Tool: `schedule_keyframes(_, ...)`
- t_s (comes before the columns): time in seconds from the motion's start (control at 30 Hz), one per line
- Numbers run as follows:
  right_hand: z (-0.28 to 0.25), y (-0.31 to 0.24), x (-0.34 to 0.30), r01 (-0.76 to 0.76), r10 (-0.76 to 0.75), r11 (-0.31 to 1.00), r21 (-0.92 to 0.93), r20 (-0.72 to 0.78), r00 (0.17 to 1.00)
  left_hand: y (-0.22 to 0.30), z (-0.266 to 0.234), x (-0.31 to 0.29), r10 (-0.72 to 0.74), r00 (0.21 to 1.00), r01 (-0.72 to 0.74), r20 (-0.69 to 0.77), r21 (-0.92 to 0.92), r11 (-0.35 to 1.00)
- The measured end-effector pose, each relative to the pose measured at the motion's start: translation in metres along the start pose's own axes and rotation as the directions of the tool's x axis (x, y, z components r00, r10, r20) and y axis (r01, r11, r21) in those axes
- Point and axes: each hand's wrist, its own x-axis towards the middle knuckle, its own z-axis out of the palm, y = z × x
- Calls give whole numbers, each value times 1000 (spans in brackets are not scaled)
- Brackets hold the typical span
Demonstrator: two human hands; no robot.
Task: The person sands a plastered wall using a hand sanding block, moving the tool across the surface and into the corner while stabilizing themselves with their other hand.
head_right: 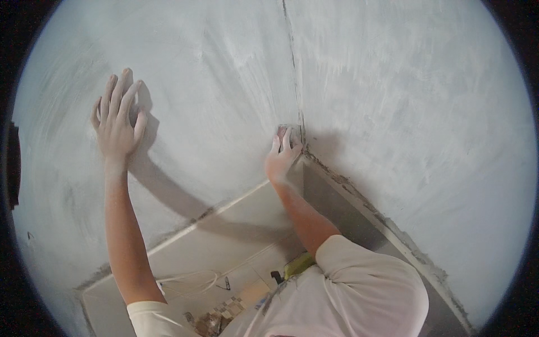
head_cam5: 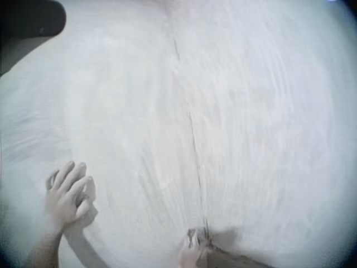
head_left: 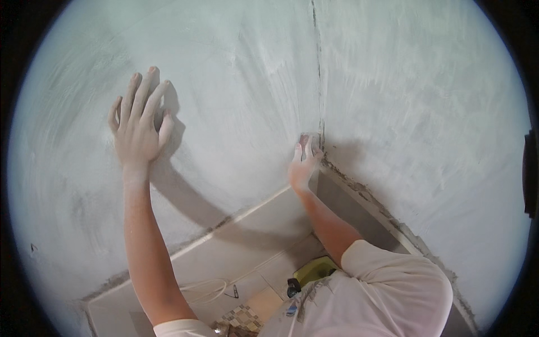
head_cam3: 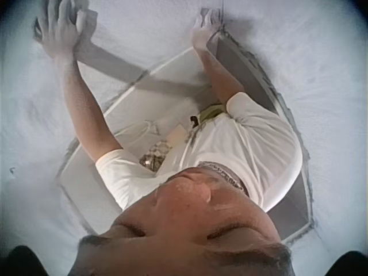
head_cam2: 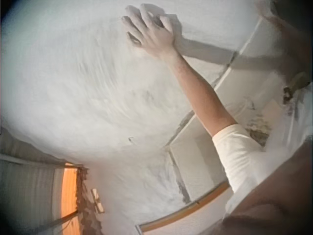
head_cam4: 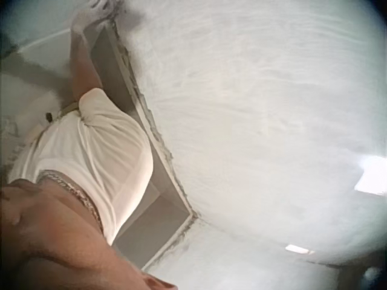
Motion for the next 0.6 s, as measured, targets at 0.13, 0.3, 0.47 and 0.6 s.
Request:
schedule_keyframes(0.13,18,-28,43,-298,321,923,243,-57,945,22,13,2,-72,997,74,-32,61,995)
schedule_keyframes(0.3,-12,-127,26,305,-308,951,39,125,943,21,23,-56,-240,971,239,-3,104,965)
schedule_keyframes(0.47,-26,49,25,92,-94,994,-62,-19,995,68,30,-43,-285,954,291,97,-54,955)
schedule_keyframes(0.6,-10,16,41,-114,145,979,-168,188,971,81,34,-32,-342,940,342,-1,-28,939)
